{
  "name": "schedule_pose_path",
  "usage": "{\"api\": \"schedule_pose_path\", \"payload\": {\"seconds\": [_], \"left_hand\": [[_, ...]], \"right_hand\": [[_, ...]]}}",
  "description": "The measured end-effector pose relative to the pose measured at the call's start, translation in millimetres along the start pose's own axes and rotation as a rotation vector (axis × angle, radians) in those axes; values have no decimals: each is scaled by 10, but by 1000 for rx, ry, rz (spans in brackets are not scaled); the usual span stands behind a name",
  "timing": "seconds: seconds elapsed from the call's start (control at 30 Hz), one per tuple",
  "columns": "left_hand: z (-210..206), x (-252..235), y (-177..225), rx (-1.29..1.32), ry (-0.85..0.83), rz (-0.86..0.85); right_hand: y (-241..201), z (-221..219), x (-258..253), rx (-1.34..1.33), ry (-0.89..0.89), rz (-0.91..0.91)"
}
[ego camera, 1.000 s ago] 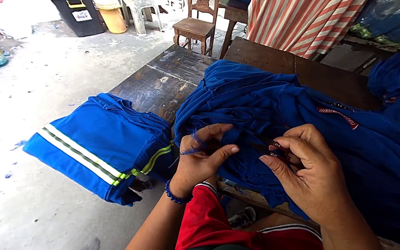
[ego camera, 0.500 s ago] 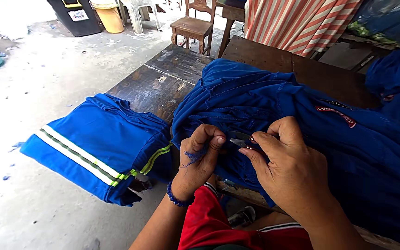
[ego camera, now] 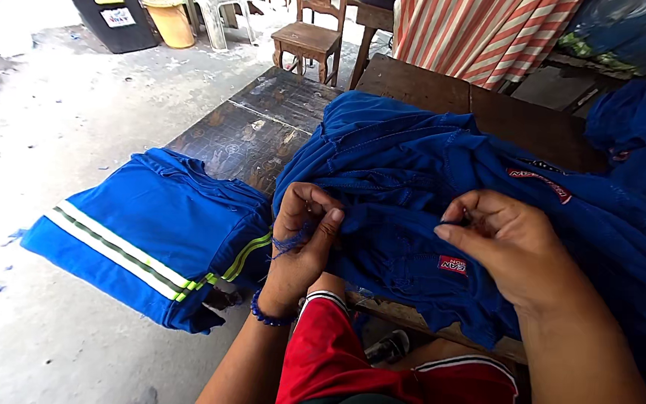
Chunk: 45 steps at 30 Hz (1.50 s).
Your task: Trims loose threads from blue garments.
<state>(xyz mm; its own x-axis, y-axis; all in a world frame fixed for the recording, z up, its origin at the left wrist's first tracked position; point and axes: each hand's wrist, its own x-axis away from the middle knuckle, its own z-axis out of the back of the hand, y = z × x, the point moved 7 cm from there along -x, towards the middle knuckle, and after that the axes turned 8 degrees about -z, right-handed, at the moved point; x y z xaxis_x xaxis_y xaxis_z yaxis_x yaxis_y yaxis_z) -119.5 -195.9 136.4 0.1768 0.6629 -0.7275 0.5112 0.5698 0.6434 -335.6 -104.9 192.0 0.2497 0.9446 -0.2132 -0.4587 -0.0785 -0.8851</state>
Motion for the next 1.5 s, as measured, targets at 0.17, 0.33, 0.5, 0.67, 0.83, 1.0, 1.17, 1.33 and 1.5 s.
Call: {"api": "schedule_pose_path", "payload": {"seconds": [0.17,0.33,0.5,0.67,0.83,1.0,1.17,1.33,1.5], "left_hand": [[-56,-86,39,-112,-160,-112],[-291,-102,93,-354,-258,-251],[-458,-64,32,-579,-115,-393],[-452,-64,-4,-516,-99,-363],[-248,-123,-11,-279,-80,-92],[-26,-103,-75,-30,86,-2],[-150,-10,89,-216,-134,-92],[-200,27,202,-617,-202,-214],[-223,-19,255,-581,-113,-269]], "right_hand": [[15,76,-139,-424,-73,-233],[55,72,-143,-508,-118,-293],[87,63,-139,-602,-153,-327],[104,48,-123,-610,-173,-335],[118,16,-112,-564,-149,-328],[115,22,-119,-562,-144,-336],[105,19,-62,-484,-158,-186],[-57,50,343,122,134,165],[-6,31,1005,717,520,343]]}}
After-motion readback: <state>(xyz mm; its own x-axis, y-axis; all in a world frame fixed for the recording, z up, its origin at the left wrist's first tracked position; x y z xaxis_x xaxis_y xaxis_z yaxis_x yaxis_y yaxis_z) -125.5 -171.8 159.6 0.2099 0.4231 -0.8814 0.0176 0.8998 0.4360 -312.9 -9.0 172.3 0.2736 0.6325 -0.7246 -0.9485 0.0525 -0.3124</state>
